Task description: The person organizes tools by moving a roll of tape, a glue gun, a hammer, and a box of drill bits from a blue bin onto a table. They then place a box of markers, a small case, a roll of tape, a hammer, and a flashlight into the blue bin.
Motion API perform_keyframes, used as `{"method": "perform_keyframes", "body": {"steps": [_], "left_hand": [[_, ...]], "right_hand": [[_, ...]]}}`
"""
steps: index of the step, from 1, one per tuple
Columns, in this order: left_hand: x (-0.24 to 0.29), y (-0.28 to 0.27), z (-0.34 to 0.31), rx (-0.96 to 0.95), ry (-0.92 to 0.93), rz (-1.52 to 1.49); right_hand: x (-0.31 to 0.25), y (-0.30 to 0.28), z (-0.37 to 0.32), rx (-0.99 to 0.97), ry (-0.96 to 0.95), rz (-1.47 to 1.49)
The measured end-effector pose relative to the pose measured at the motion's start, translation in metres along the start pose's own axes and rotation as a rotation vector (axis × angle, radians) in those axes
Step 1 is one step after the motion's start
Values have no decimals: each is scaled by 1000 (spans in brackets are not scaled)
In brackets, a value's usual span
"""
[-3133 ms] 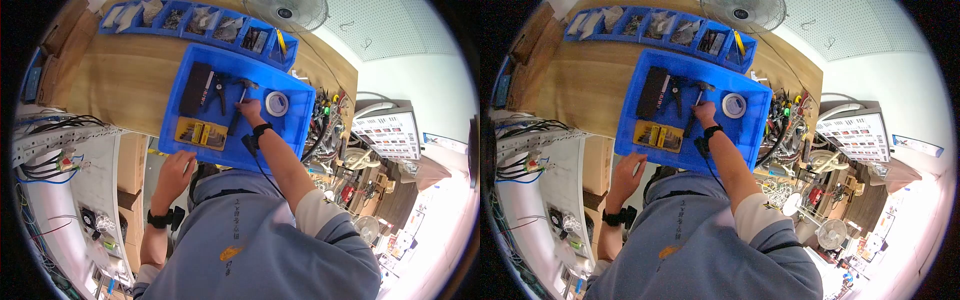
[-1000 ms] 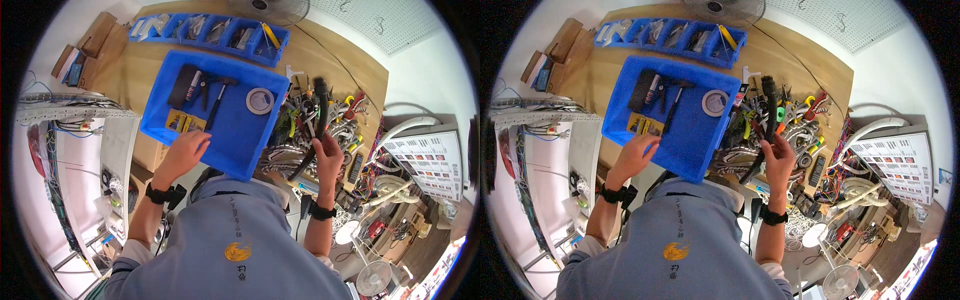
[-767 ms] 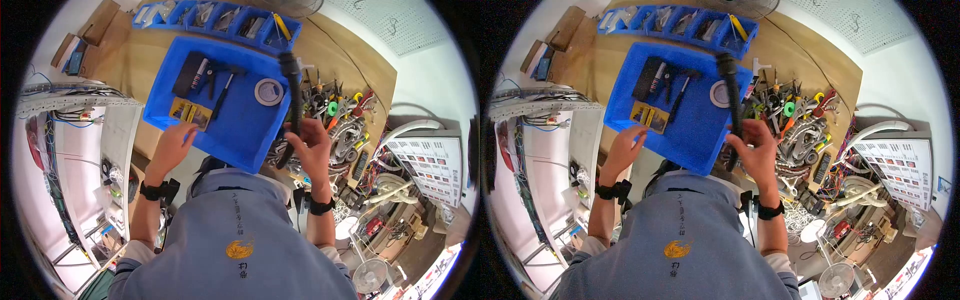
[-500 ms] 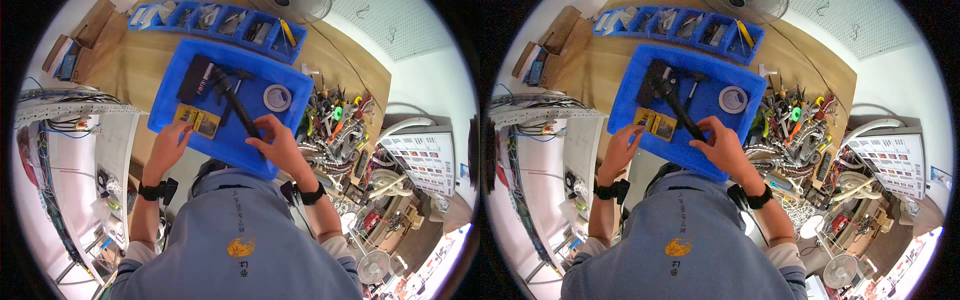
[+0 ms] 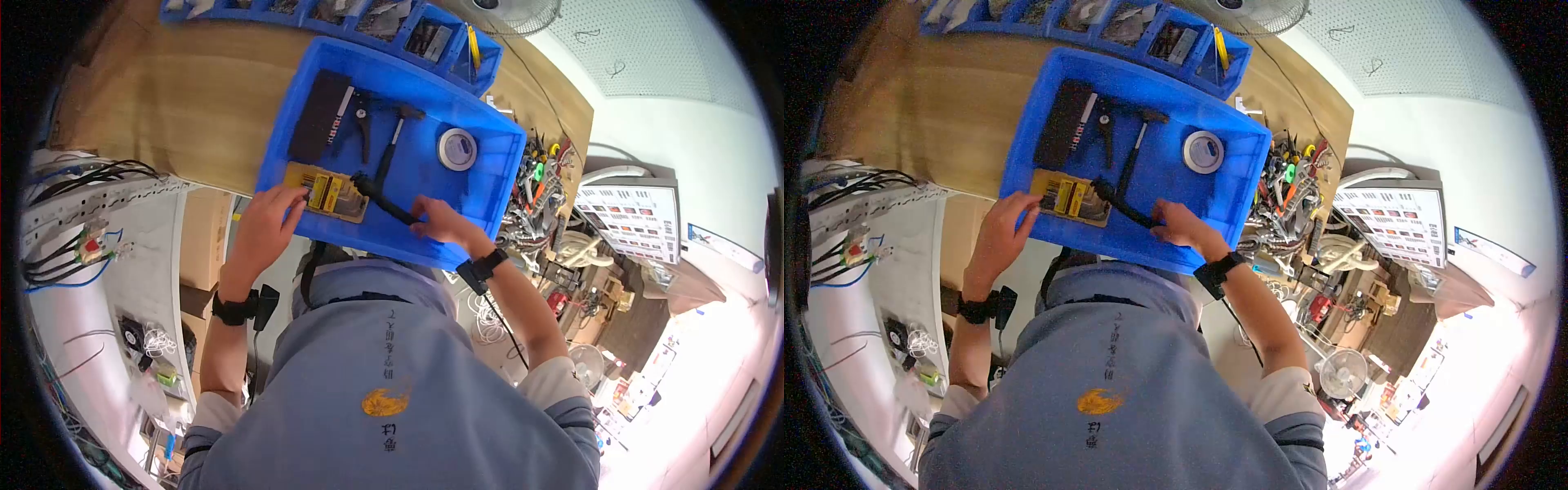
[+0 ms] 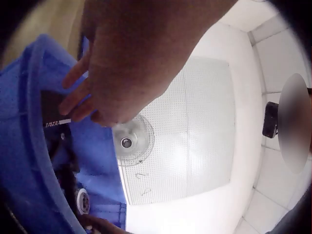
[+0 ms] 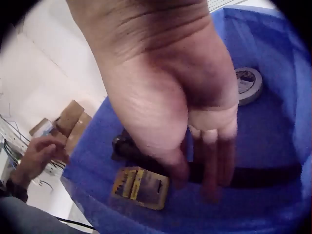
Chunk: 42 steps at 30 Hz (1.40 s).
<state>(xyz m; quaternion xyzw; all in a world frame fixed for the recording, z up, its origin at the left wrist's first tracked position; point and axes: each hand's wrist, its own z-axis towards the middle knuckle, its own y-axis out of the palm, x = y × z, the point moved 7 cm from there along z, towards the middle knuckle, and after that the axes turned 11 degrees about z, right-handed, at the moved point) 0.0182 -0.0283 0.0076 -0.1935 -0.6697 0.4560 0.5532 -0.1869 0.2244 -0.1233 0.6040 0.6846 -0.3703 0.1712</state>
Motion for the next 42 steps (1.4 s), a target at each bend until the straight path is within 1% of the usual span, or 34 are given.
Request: {"method": "perform_keyframes", "body": {"steps": [3, 4, 7, 8, 10, 12, 15, 16, 18, 19, 21, 24, 27, 28, 31, 35, 39, 42], "left_hand": [[-8, -8, 2, -10, 36, -12], [-10, -11, 3, -13, 49, -12], [-17, -17, 4, -106, 30, -31], [-19, -19, 3, -90, 35, -39], [-25, -22, 0, -60, 44, -53], [-30, -24, -2, -91, 22, -43], [-38, -27, -2, -121, 8, -51], [-41, -28, -2, -129, 7, -58], [-42, -30, 1, -39, 53, -50], [-41, -32, 3, 6, 78, -46], [-40, -32, 9, -22, 78, -66], [-35, -28, 20, -76, 105, -66], [-23, -25, 34, -78, 164, -63], [-17, -23, 38, -71, 189, -65], [-6, -11, 49, -135, 204, -103], [16, 2, 60, -170, 287, -61], [45, 14, 68, -217, 351, -48], [68, 27, 73, -261, 376, -35]], "right_hand": [[3, 15, 11, -39, 94, -28], [4, 21, 15, -63, 104, -102], [18, 34, 30, -119, 106, -290], [26, 38, 33, -136, 96, -326], [30, 41, 40, -179, 107, -397], [33, 41, 44, -227, 153, -460], [30, 33, 41, -239, 148, -497], [31, 27, 40, -169, 96, -471], [28, 13, 30, -29, -7, -423], [27, 0, 21, 86, 5, -341], [26, -25, -4, 319, 30, -170], [26, -51, -43, 527, 74, 171], [24, -64, -89, 796, -18, 272], [13, -66, -106, 867, -14, 290], [13, -62, -152, 1079, 13, 319], [54, -40, -183, 1169, 113, 397], [83, -21, -202, 1239, 120, 539], [104, -9, -205, 1218, 134, 553]]}}
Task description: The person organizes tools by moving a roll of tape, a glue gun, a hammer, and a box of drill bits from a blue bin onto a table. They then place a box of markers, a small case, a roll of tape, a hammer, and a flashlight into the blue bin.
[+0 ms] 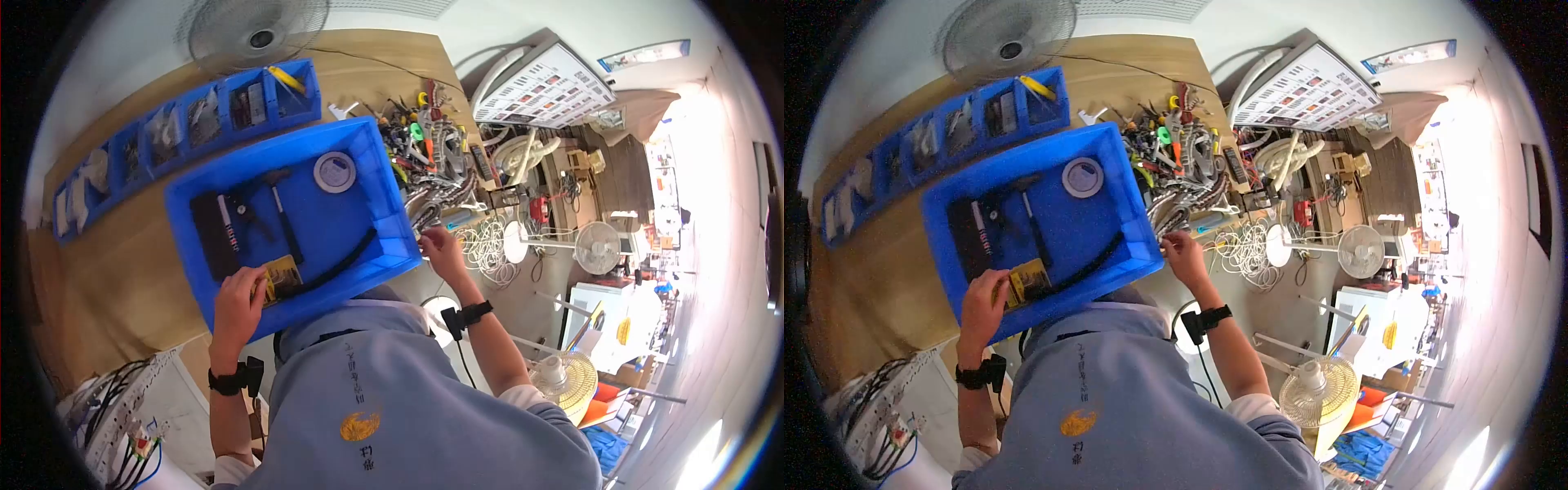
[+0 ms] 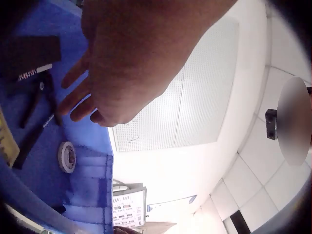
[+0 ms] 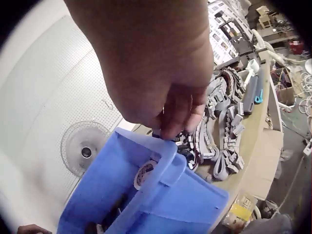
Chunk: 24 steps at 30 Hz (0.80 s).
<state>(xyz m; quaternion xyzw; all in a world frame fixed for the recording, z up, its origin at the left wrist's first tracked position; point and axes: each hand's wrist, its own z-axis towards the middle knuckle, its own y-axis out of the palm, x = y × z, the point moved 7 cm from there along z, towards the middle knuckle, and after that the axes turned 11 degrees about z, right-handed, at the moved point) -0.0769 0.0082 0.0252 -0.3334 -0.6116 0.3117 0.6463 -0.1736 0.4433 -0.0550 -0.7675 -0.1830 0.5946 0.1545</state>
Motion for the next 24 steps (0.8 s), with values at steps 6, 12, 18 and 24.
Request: {"method": "perform_keyframes", "body": {"steps": [6, 12, 18, 24], "left_hand": [[51, 17, 42, -61, 88, 22], [111, 38, 83, -36, 117, 66], [177, 71, 106, -8, 22, 63], [213, 87, 106, 22, -125, 95]], "right_hand": [[11, -3, 9, -90, -25, -14], [44, -74, 82, 61, -62, 3], [55, -158, 192, 311, -107, -33], [79, -151, 284, 186, 4, -242]]}}
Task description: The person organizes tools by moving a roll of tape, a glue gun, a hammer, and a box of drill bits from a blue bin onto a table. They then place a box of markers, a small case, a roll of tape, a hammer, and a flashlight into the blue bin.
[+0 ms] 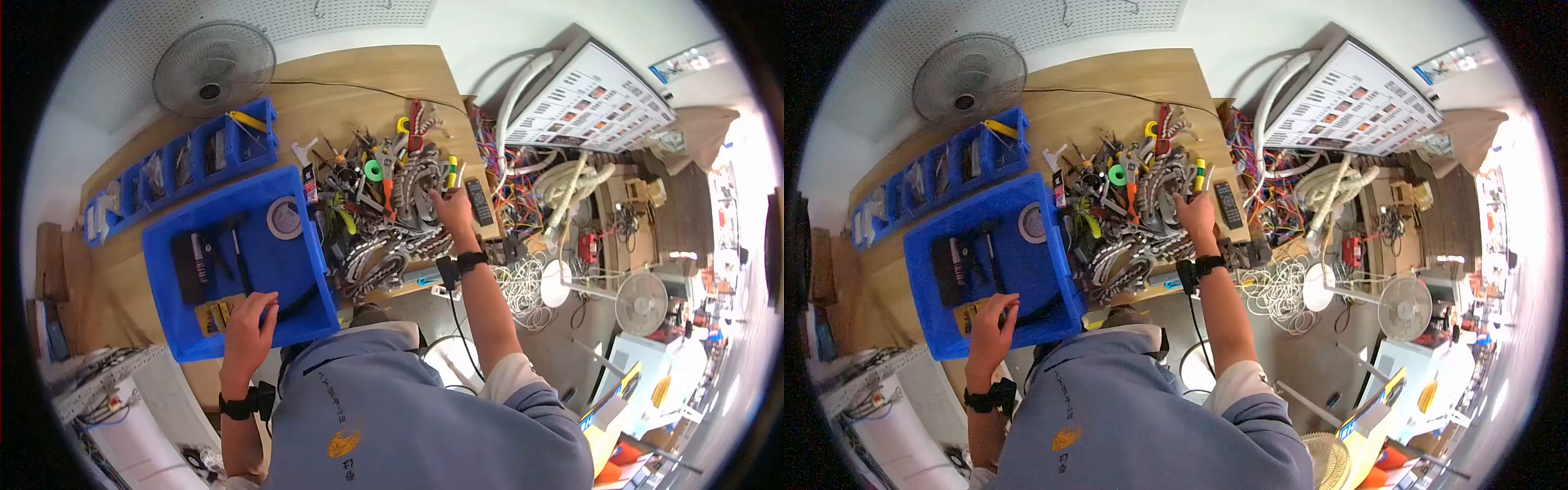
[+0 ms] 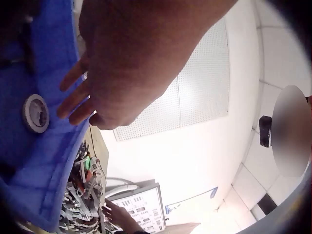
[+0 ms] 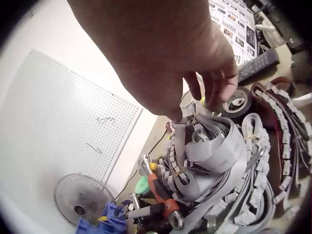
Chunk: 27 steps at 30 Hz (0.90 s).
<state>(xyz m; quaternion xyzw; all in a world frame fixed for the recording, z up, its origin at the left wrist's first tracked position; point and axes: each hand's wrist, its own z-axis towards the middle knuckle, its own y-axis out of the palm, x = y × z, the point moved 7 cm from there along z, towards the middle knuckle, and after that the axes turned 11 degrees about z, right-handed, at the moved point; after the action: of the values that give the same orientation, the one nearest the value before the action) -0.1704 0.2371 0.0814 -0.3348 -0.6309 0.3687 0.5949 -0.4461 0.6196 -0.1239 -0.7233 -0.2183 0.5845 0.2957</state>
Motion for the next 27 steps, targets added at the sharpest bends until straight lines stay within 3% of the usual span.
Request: {"method": "perform_keyframes", "body": {"steps": [3, 7, 8, 11, 18, 21, 27], "left_hand": [[6, -1, -2, 36, -71, 23], [14, -3, -4, 36, -109, 27], [15, -4, -3, 50, -110, 43], [17, -5, -6, 77, -118, 66], [25, -10, 0, 90, -104, 92], [33, -11, 5, 75, -96, 87], [44, -10, 18, 56, -10, 117]], "right_hand": [[-1, 18, 16, -119, 109, -155], [5, 26, 38, -193, 39, -155], [5, 20, 37, -122, 19, -64], [-2, 2, 37, -157, 104, -15], [1, -8, 35, 20, -46, 201], [0, -10, 35, -9, -111, 363], [-54, -44, 4, -126, 43, 542]]}}
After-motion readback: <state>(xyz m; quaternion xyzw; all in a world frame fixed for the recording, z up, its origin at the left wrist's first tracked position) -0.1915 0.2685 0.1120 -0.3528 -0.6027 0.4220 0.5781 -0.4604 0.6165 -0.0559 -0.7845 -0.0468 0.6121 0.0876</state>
